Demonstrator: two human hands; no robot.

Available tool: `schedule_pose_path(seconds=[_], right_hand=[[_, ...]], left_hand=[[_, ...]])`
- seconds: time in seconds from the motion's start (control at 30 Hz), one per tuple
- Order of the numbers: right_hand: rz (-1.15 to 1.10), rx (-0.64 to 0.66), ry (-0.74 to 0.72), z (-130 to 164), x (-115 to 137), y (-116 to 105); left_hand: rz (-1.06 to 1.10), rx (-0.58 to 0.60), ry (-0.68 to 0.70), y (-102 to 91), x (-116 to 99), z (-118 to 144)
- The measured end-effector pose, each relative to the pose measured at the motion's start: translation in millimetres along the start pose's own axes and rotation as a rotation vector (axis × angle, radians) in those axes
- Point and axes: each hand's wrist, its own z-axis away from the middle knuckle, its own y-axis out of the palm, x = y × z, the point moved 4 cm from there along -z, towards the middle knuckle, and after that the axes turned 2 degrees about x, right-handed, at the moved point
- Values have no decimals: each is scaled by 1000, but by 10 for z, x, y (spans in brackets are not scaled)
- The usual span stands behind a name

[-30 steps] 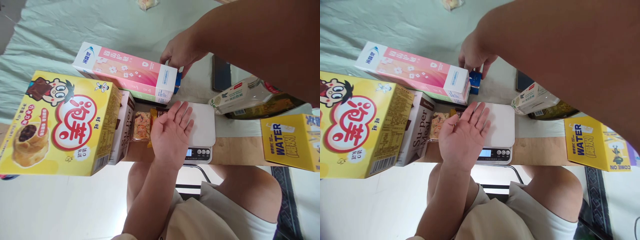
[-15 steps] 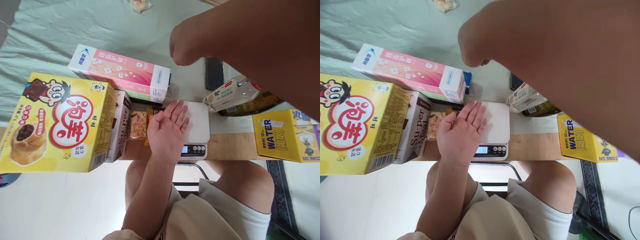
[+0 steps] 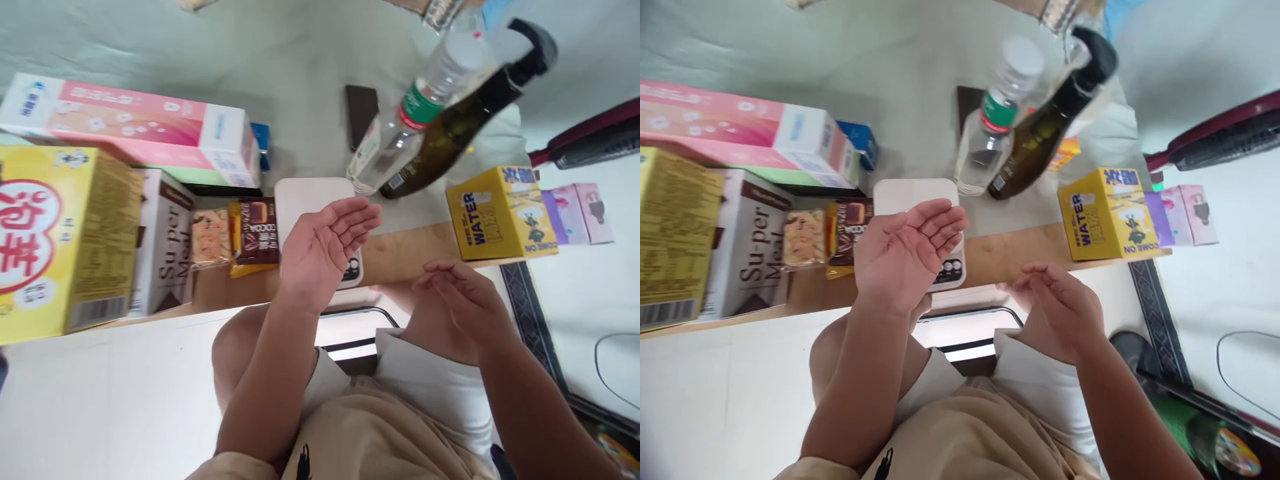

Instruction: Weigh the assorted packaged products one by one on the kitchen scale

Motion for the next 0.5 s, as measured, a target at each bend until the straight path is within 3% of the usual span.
schedule_pose_path(seconds=[0.23, 0.4, 0.5], right_hand=[[-94, -259, -18, 252, -616, -848], [-116, -581, -65, 172, -1003, -1264], [-128, -600, -108, 17, -1058, -1339]], left_hand=[[-205, 157, -228, 539, 1058, -230], [-449, 153, -172, 711, 1538, -456], [-562, 169, -67, 808, 1670, -596]])
